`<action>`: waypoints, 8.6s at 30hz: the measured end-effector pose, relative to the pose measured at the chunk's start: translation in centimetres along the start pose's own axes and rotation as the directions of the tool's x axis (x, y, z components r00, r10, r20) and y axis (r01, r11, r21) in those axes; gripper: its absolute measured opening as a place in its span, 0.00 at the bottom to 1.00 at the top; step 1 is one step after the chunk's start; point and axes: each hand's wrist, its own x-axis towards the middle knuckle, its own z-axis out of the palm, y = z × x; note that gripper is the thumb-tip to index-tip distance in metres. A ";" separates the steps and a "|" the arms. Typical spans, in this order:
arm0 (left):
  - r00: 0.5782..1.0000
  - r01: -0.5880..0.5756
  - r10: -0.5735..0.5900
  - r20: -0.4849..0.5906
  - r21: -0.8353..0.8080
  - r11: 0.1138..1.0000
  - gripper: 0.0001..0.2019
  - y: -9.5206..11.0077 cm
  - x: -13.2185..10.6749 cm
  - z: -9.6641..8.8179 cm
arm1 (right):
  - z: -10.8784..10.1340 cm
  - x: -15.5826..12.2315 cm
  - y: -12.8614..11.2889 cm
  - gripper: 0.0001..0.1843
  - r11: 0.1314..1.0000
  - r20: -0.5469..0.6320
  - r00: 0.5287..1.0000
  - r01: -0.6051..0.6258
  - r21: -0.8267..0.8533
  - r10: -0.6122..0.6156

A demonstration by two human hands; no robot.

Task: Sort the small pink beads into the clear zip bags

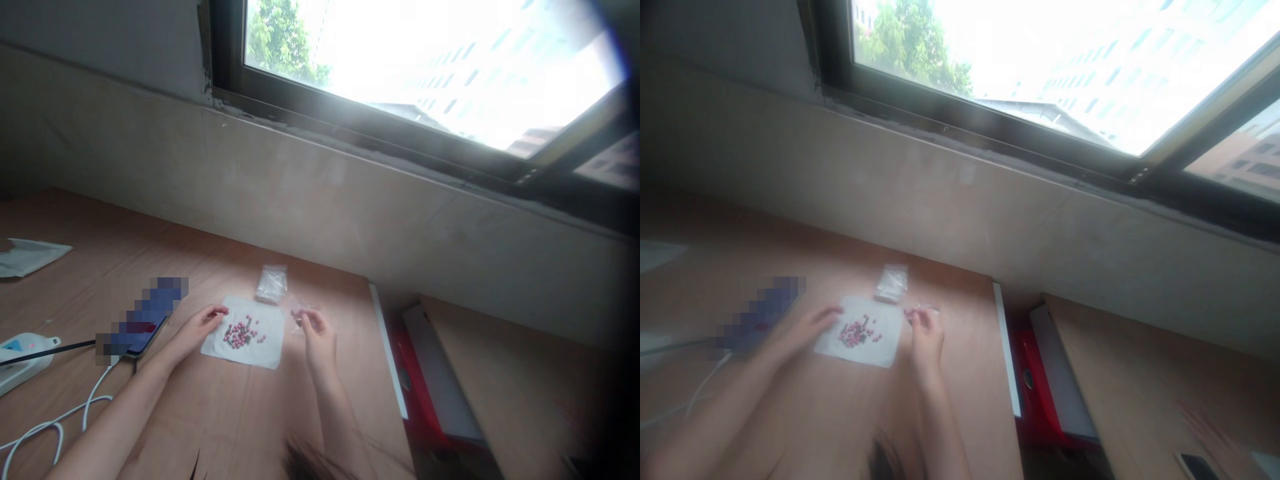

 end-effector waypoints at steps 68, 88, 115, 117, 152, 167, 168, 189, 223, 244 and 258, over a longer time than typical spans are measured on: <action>0.914 -0.347 0.268 0.304 0.245 0.905 0.06 7.1 -3.4 1.1 | 9.0 -3.8 0.1 0.04 0.946 0.382 0.891 -0.306 0.106 0.245; 0.952 0.282 -0.250 0.176 -0.189 0.941 0.16 -2.3 -4.6 -0.5 | 9.0 -5.7 3.2 0.08 0.893 0.348 0.857 -0.438 0.104 0.379; 0.951 0.291 -0.308 -0.011 -0.290 0.912 0.19 -4.6 -3.4 -0.9 | 9.4 -5.4 6.0 0.16 0.834 0.374 0.813 -0.529 0.156 0.446; 0.954 0.285 -0.300 -0.011 -0.284 0.916 0.19 -4.3 -3.3 -1.1 | 9.5 -5.4 6.1 0.16 0.833 0.370 0.815 -0.530 0.161 0.447; 0.978 0.126 -0.088 0.190 -0.196 0.972 0.15 0.8 -4.1 -0.7 | 8.2 -5.8 5.1 0.17 0.785 0.472 0.799 -0.543 0.299 0.372; 0.950 0.012 0.022 0.312 -0.106 0.994 0.13 3.4 -1.9 0.3 | 4.8 -3.2 2.3 0.08 0.976 0.296 0.943 -0.191 0.109 0.151; 0.952 0.002 0.034 0.304 -0.118 0.993 0.13 3.6 -1.8 0.7 | 4.8 -3.3 2.2 0.09 0.974 0.300 0.940 -0.202 0.106 0.162; 0.985 0.034 -0.031 0.172 -0.014 0.999 0.14 3.6 -2.5 0.9 | 5.8 -3.8 3.2 0.11 0.950 0.365 0.908 -0.277 0.148 0.208; 0.985 -0.011 0.024 0.169 -0.077 0.997 0.15 1.8 -1.4 1.0 | 6.3 -5.4 4.1 0.15 0.920 0.347 0.893 -0.358 0.163 0.286; 0.994 -0.052 0.070 -0.079 0.218 0.975 0.12 -5.6 -2.2 1.4 | 5.8 5.2 3.8 0.17 0.640 -0.273 0.939 -0.079 -0.765 -0.210; 0.998 -0.040 0.047 -0.049 0.138 0.990 0.10 -4.7 -2.4 0.9 | 0.6 0.8 4.0 0.14 0.848 -0.199 0.975 -0.026 -0.530 -0.095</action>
